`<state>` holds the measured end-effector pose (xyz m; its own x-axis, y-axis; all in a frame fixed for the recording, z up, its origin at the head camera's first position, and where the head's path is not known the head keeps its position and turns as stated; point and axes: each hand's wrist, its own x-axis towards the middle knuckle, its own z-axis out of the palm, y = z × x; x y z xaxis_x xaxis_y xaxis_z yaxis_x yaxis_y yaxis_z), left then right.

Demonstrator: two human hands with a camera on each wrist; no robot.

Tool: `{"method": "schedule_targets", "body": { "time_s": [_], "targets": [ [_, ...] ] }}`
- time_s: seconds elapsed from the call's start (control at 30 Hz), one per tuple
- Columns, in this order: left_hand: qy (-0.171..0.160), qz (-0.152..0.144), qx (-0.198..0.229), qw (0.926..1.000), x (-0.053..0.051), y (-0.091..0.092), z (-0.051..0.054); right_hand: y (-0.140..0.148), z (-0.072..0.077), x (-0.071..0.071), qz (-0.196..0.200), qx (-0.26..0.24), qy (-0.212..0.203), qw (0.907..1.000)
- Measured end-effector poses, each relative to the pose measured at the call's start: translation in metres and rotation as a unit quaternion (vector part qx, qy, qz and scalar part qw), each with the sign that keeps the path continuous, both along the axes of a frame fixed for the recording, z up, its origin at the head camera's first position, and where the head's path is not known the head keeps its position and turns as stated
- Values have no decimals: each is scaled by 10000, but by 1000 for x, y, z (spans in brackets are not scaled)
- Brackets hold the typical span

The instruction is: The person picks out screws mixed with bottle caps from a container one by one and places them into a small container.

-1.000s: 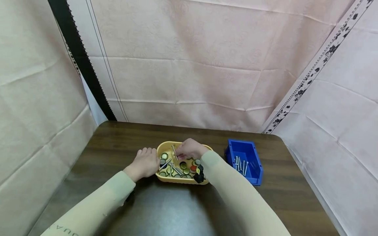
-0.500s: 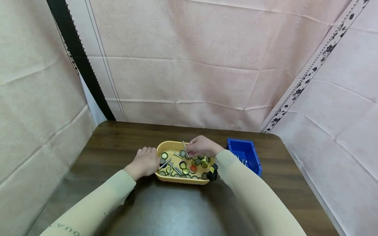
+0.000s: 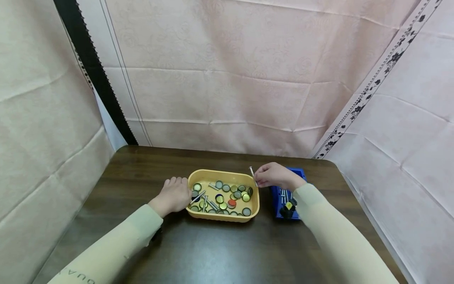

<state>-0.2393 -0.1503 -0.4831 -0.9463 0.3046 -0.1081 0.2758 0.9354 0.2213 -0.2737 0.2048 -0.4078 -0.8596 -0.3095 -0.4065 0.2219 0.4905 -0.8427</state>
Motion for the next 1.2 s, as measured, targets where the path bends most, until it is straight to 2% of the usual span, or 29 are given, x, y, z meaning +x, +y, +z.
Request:
{"method": "schedule_targets", "body": {
  "time_s": [0.23,0.5,0.6,0.77,0.9,1.0,1.2],
  "targets": [
    [-14,-21,42,10000,-2,-1,-2,44,5,6,-115,-55,-17,9999],
    [-18,6,122,9999,-1,0,0,80,5,14,-324,364,-229,9985],
    [-31,52,152,9999,0,1,0,86,3,17,-430,618,-182,9970],
    [-6,117,175,9998,2,2,0,85,-1,20,-587,1373,100,9887],
    [41,174,142,9997,4,3,-2,80,-5,21,-559,1994,278,9779],
    [39,219,138,9997,5,4,-3,79,-8,19,-580,2360,265,9696],
    [-12,213,117,9997,5,6,-1,78,-13,17,-517,2672,239,9619]
  ]
}}
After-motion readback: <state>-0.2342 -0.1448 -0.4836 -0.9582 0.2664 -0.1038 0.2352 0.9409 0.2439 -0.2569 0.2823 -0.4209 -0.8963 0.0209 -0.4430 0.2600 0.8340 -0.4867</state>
